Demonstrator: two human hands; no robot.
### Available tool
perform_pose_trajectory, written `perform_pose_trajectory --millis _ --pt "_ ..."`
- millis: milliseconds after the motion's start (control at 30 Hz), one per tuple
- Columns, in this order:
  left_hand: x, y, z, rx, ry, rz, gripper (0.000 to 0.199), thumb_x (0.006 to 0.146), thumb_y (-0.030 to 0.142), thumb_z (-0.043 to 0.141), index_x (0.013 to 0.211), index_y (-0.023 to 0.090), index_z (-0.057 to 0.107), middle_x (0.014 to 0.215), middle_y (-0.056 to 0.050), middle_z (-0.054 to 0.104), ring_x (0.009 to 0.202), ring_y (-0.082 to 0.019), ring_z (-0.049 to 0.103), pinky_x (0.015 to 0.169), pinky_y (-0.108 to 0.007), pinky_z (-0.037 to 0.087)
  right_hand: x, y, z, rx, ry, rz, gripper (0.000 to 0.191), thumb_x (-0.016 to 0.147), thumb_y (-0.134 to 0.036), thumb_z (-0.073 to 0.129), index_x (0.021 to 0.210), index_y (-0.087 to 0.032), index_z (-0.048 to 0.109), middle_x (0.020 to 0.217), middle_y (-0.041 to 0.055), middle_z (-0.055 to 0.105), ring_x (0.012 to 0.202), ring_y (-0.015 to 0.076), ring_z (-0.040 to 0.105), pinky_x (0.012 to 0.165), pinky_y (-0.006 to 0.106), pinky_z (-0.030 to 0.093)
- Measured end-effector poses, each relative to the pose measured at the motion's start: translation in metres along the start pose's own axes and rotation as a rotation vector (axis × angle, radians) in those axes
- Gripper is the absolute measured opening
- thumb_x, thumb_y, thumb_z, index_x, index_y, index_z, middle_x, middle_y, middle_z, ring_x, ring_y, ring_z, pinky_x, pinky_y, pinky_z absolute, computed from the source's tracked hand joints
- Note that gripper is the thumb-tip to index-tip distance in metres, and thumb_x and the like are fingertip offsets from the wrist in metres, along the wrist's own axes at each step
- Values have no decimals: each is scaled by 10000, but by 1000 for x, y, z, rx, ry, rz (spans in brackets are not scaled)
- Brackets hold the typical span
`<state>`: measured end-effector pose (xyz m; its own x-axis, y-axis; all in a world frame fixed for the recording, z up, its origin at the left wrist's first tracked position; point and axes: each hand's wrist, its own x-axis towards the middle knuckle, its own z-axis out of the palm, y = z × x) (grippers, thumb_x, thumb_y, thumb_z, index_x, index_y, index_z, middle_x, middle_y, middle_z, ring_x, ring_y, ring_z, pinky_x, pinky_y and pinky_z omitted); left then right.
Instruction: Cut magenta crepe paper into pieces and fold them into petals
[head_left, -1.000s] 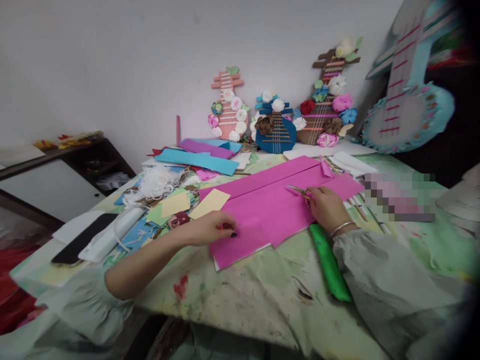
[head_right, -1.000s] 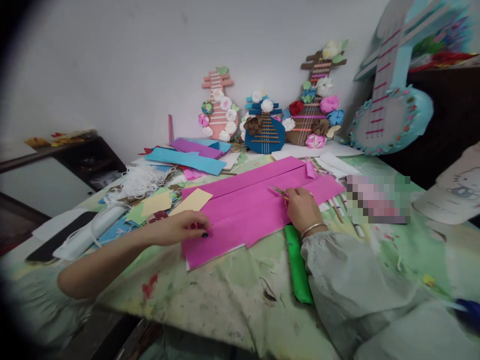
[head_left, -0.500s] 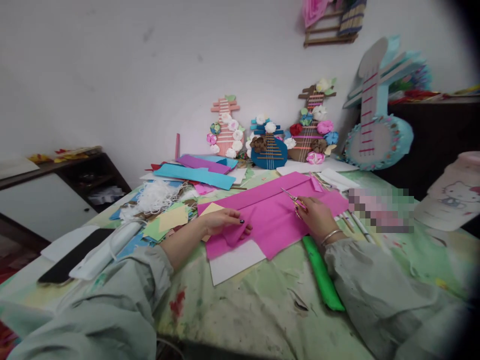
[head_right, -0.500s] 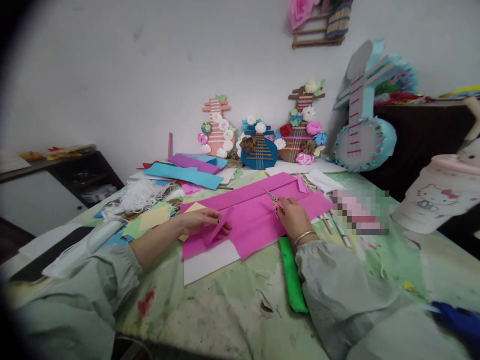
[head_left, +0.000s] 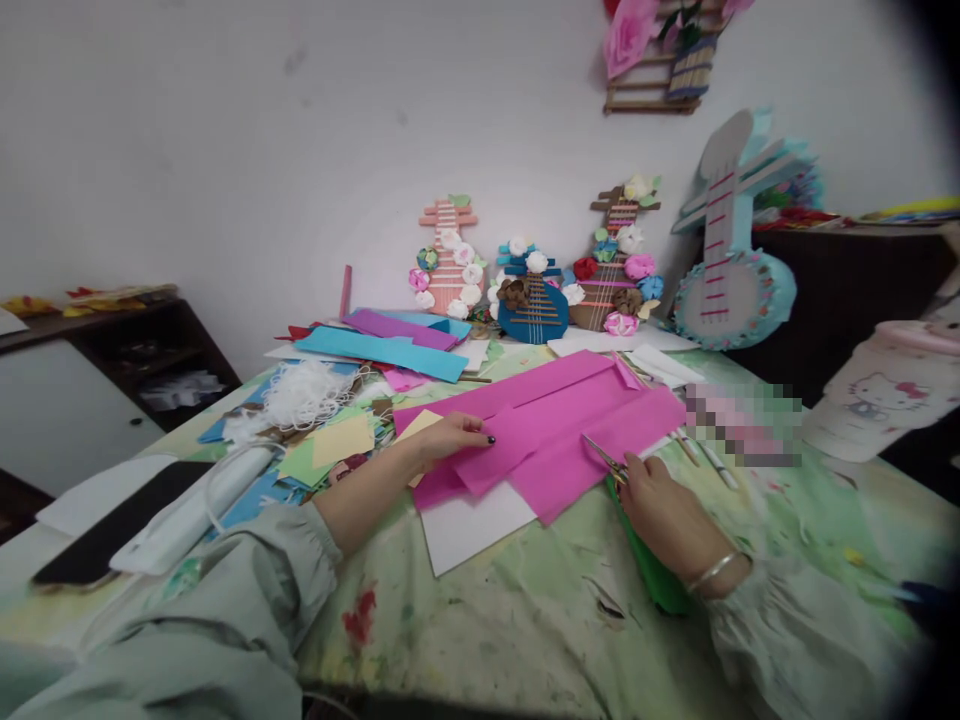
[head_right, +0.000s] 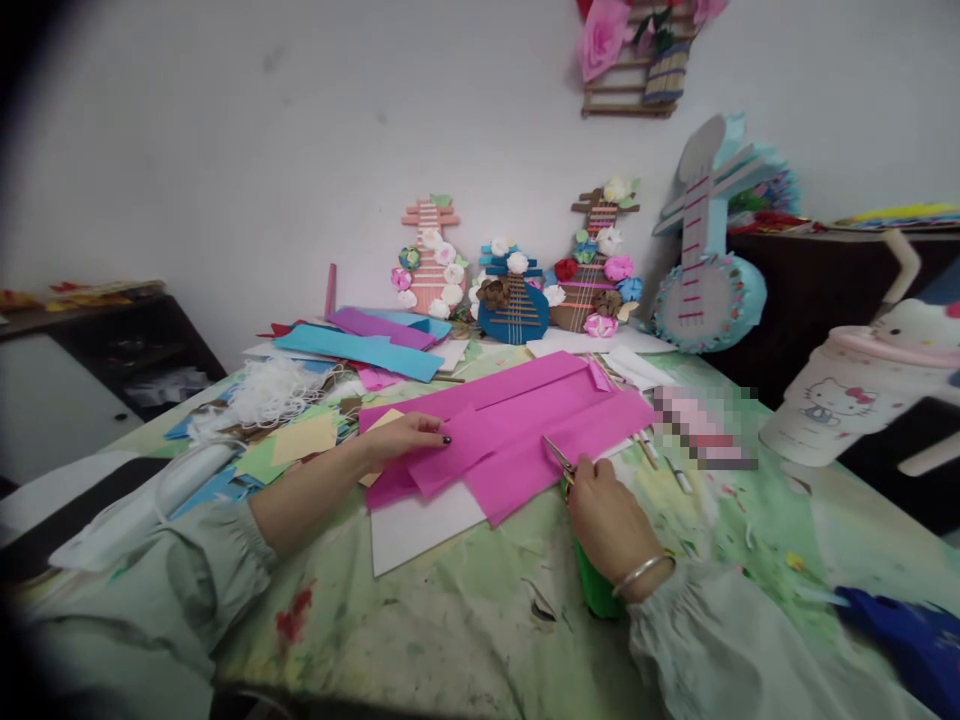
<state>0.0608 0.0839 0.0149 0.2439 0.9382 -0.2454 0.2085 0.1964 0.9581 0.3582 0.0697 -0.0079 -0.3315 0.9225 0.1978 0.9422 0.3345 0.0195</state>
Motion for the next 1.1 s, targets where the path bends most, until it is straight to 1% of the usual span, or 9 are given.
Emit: perform_pose_trajectory --millis 133,300,433,567,667,767,900,1000,1100 --pt "20 -1 -1 65 100 72 346 609 394 740 790 122 627 729 -24 625 683 -164 575 628 -270 428 -11 -9 -7 0 -69 40 205 906 -215 426 1066 -99 481 939 119 551 698 208 610 525 274 319" --pt "33 -14 -8 142 194 191 306 544 334 776 699 129 611 693 3 589 700 -155 542 651 -260 408 -17 -11 -7 -19 -88 50 251 846 -172 498 1076 -74 479 963 133 545 735 221 613 544 281 348" --pt "32 -30 -12 140 226 246 317 581 332 762 776 130 614 765 -23 620 766 -180 573 686 -278 436 -26 13 -1 -75 -64 73 350 832 -187 502 1152 -48 464 981 158 563 730 237 616 539 300 374" --pt "31 -39 -11 117 245 267 342 632 313 728 897 134 607 858 -50 646 807 -197 604 701 -295 463 -38 40 4 -153 2 141 261 832 -235 505 1047 -88 527 948 157 587 728 258 621 517 312 384" --pt "29 -38 -9 119 272 261 442 614 246 737 1018 145 588 943 -69 649 893 -223 609 738 -309 474 -37 48 4 -177 11 122 213 830 -221 497 1006 -109 539 900 142 602 715 256 621 516 310 385" --pt "26 -36 -6 130 325 271 516 603 192 736 1089 166 563 966 -61 642 938 -229 597 761 -310 471 -18 44 -2 -190 79 78 192 826 -170 486 1002 -112 539 879 148 616 722 255 615 554 315 400" --pt "22 -35 -4 115 361 313 580 637 165 703 1188 203 528 979 -32 635 925 -204 591 795 -313 464 39 22 -9 -86 160 -5 201 854 -175 487 1026 -89 543 855 165 613 749 250 598 602 313 415" --pt "22 -35 -5 80 390 340 624 672 161 673 1263 216 481 1056 -38 618 899 -179 589 814 -315 462 84 4 -2 -15 155 -53 188 858 -127 469 1017 -88 562 827 145 607 730 219 586 633 300 430" --pt "24 -35 -5 8 361 362 541 706 180 649 1229 196 510 1147 -67 598 944 -183 592 814 -311 476 106 -14 8 19 160 -104 221 854 -101 456 1028 -86 592 867 160 608 772 230 586 675 329 457"
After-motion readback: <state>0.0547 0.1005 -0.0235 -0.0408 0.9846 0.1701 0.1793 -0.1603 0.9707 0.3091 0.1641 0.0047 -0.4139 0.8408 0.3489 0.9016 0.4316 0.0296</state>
